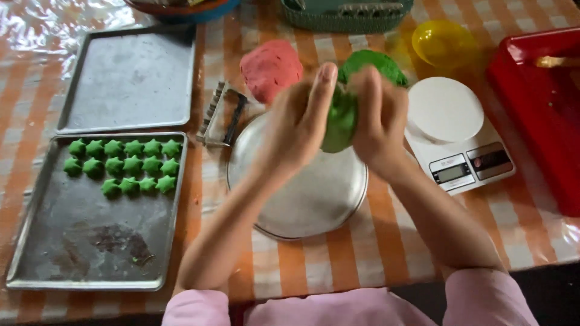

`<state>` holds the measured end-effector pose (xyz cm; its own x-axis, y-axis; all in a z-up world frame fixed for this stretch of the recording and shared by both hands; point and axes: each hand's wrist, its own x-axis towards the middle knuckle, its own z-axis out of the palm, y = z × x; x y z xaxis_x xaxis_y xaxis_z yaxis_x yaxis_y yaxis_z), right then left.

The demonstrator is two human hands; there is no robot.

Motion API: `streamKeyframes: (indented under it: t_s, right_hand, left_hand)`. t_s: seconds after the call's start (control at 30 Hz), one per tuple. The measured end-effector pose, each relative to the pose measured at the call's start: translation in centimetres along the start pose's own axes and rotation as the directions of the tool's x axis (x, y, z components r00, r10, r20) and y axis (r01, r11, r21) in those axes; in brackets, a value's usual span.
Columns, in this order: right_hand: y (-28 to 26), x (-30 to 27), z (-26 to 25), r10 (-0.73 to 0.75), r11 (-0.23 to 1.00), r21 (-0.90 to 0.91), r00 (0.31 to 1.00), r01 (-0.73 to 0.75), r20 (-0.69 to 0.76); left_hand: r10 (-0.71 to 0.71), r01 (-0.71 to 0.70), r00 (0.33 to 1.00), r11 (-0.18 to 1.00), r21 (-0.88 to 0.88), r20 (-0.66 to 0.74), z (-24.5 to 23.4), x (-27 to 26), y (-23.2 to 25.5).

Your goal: Kneading a small piece of green dough by hand on a metal plate in a bakery setting.

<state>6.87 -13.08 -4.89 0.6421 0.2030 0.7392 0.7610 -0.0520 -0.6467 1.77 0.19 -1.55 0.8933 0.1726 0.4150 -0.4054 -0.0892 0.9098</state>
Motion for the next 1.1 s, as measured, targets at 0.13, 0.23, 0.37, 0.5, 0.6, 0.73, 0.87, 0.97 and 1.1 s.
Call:
streamKeyframes:
  t_s: [0.13, 0.23, 0.37, 0.5, 0.6, 0.73, 0.87, 0.97, 1.1]
  right_hand:
    - [2.2, 1.5, -0.2, 0.263, 0.946, 0.047, 0.843, -0.321, 0.469]
    - [5.1, -1.4, 2.9, 0.351, 0.915, -0.131, 0.592, -0.381, 0.726]
    - [6.3, -4.7, 6.7, 0.389, 0.921, -0.315, 0.573, -0.229, 0.722]
    - [8.4, -5.9, 7.4, 0.316, 0.913, -0.408, 0.609, 0.013, 0.727]
    - [9.9, -6.9, 8.1, 0.316, 0.845, -0.51, 0.619, 0.162, 0.719]
    - [9.0, -7.7, 8.5, 0.532, 0.777, -0.629, 0.553, -0.017, 0.642]
    - [9.9, -9.8, 8.2, 0.442, 0.81, -0.581, 0.735, -0.082, 0.513]
    - [11.2, -9.4, 8.0, 0.332, 0.843, -0.531, 0.86, -0.087, 0.387]
    - [12.7, -8.8, 7.2, 0.217, 0.875, -0.477, 0.949, -0.086, 0.227]
  left_hand:
    - [0.256, -0.228, 0.965, 0.718, 0.658, 0.055, -3.5, 0.4, 4.1]
    - [0.542, -0.432, 0.839, 0.618, 0.657, 0.043, -4.9, -0.6, 5.7]
    - [0.5, -0.445, 0.864, 0.704, 0.554, 0.059, -5.4, -1.5, 7.3]
    - [0.536, -0.462, 0.843, 0.682, 0.567, 0.043, -5.7, -1.4, 7.6]
    - [0.535, -0.448, 0.845, 0.703, 0.553, 0.004, -5.5, -1.2, 7.2]
    - [0.559, -0.472, 0.829, 0.663, 0.581, 0.035, -5.0, -1.1, 6.5]
    - [0.608, -0.486, 0.792, 0.579, 0.655, 0.051, -2.8, -0.5, 3.8]
    - [0.535, -0.429, 0.837, 0.517, 0.74, 0.111, -0.2, 0.0, -0.3]
    - [0.301, -0.353, 0.93, 0.581, 0.733, 0.209, 0.9, -0.1, -9.1]
